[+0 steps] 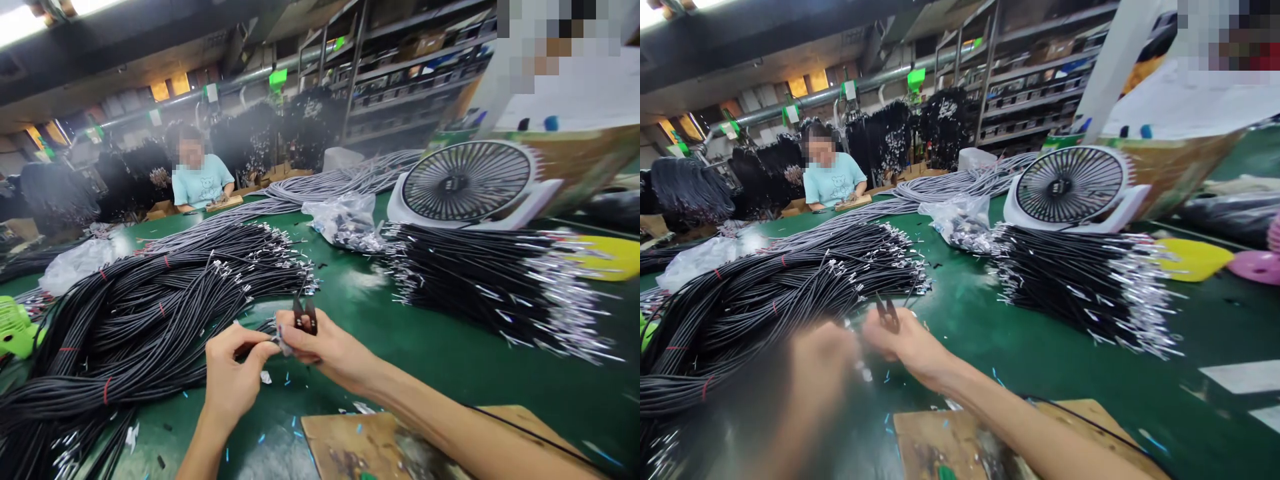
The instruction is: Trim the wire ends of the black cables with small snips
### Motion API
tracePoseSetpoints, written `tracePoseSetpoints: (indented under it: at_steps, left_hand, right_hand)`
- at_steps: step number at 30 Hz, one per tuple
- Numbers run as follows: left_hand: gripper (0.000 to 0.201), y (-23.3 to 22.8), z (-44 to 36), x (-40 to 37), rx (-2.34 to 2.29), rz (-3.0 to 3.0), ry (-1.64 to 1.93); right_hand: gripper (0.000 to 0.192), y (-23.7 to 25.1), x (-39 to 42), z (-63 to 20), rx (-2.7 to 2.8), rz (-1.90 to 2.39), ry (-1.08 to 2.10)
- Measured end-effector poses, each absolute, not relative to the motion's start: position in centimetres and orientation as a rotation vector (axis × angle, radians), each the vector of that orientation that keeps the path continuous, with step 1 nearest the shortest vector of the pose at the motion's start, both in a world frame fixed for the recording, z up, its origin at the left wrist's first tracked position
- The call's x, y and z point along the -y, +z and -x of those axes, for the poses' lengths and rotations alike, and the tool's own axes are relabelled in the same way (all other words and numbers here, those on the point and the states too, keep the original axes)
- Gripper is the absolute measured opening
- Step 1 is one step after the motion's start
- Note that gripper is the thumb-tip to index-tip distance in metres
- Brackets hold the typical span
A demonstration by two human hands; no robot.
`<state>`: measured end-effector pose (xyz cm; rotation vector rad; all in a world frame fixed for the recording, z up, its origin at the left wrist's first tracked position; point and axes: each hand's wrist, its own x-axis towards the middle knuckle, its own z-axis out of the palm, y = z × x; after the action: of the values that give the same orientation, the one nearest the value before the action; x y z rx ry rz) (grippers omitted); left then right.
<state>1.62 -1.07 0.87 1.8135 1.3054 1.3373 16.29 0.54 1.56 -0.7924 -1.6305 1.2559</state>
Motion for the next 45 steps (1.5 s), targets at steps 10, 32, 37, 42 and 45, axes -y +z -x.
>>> tracePoseSetpoints:
  at_steps: [10,32,37,42,45]
  left_hand:
    - [0.024,0.5,-2.9,1.2,-1.389,-1.665,1.321]
    - [0.029,-0.2,-1.3,0.6,-1.265,-1.957,1.201]
    - [0.027,-0.3,-1.7,0.9,-1.355,-1.956,1.247]
    - [0.012,0.0,-1.9,1.0,-1.416,-1.816,1.345]
    - [0.013,0.5,-1.8,1.0,-1.379,-1.761,1.268]
  right_hand:
    - [0.017,0.6,-0.4,-16.9,1.800,0.870,0.241]
    - [0.025,0.8,-1.1,-17.4,1.798,0.855,0.748]
    - [0.018,0.4,-0.6,-17.2,1.855,0.837,0.435]
    - [0.018,0.7,-0.2,-17.1,1.848,0.859,0.501]
    - [0.016,0.8,-0.2,-17.1,1.853,0.846,0.455]
